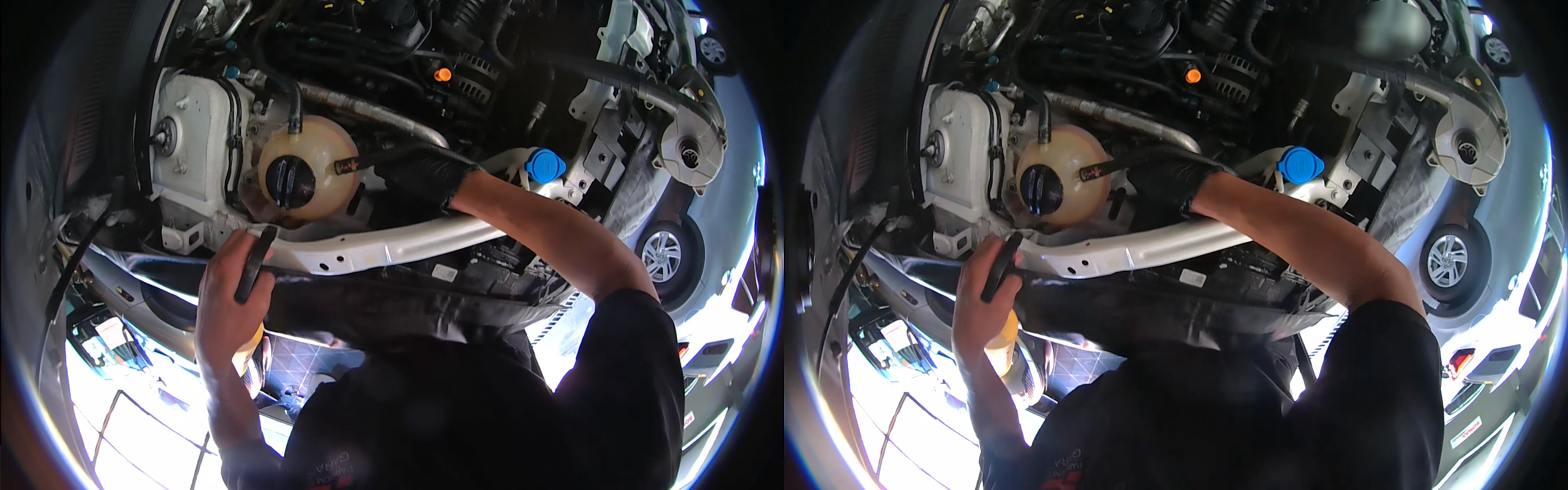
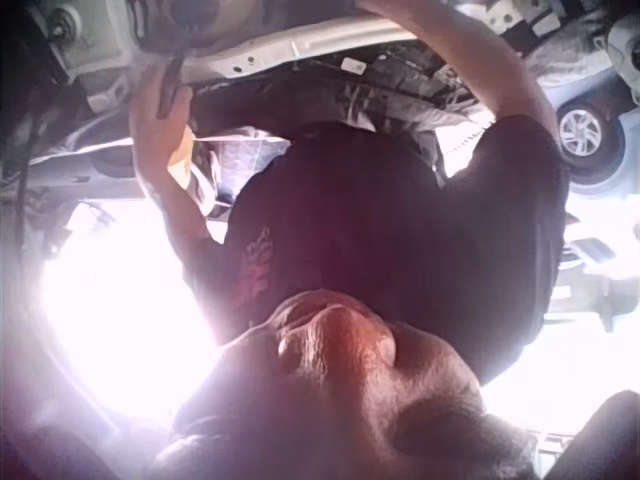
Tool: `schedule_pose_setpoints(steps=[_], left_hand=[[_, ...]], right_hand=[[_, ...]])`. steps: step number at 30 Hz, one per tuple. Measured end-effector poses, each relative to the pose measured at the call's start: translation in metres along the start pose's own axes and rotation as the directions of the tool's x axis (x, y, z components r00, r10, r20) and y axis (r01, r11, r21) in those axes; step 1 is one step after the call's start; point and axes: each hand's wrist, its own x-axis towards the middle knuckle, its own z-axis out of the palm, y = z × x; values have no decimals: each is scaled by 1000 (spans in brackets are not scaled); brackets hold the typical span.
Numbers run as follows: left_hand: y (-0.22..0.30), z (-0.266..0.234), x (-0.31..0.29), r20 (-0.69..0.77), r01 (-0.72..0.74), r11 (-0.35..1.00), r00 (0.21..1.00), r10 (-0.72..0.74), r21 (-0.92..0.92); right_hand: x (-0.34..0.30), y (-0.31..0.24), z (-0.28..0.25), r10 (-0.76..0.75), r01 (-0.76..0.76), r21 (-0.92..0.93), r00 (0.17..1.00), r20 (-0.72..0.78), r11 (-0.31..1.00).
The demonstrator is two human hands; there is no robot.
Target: The person sprays a cleaning solution from a yellow bottle onto various components within the car's engine bay and wipes them with a cloth. The person systematically cleans the engine cover, hoses, and surrounding areas, moving the cloth and spray bottle between different sections of the engine compartment.
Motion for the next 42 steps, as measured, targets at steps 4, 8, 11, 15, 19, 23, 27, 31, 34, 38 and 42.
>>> schedule_pose_setpoints(steps=[4, 8, 11, 15, 19, 23, 27, 31, 34, 38, 42], left_hand=[[21, 20, 2, 17, 46, 994, 999, -48, 100], [42, 48, 2, -47, 5, 991, 999, 1, 136], [57, 70, -1, -88, 56, 989, 995, -44, 135], [90, 84, 3, 0, 360, 927, 932, -362, 104], [114, 102, -4, -91, 432, 901, 896, -434, -50], [142, 129, -3, -285, 436, 897, 854, -436, -64], [154, 135, 5, -193, 560, 799, 777, -599, -220], [163, 133, 15, -378, 505, 802, 708, -596, -319], [156, 132, 30, -486, 433, 834, 677, -552, -343], [164, 109, 59, -468, 444, 811, 663, -584, -382], [149, 97, 87, -458, 491, 772, 622, -635, -403]], right_hand=[[-41, -48, -36, -68, 78, -178, 996, 61, 981], [-61, -36, -41, -404, 388, -335, 914, 22, 859], [-107, -73, -60, -434, 411, -296, 901, -15, 862], [-183, -120, -105, -288, 283, -102, 957, -43, 954], [-218, -121, -139, -296, 296, -47, 955, 17, 954], [-221, -109, -154, -423, 423, -38, 906, 23, 905], [-216, -128, -163, -387, 389, -64, 921, 36, 919], [-192, -131, -185, -479, 468, -170, 877, -32, 867], [-156, -132, -184, -481, 485, -5, 865, -140, 874], [-74, -74, -172, -493, 500, 5, 856, -156, 866], [-36, -93, -159, -552, 562, 37, 821, -143, 826]])
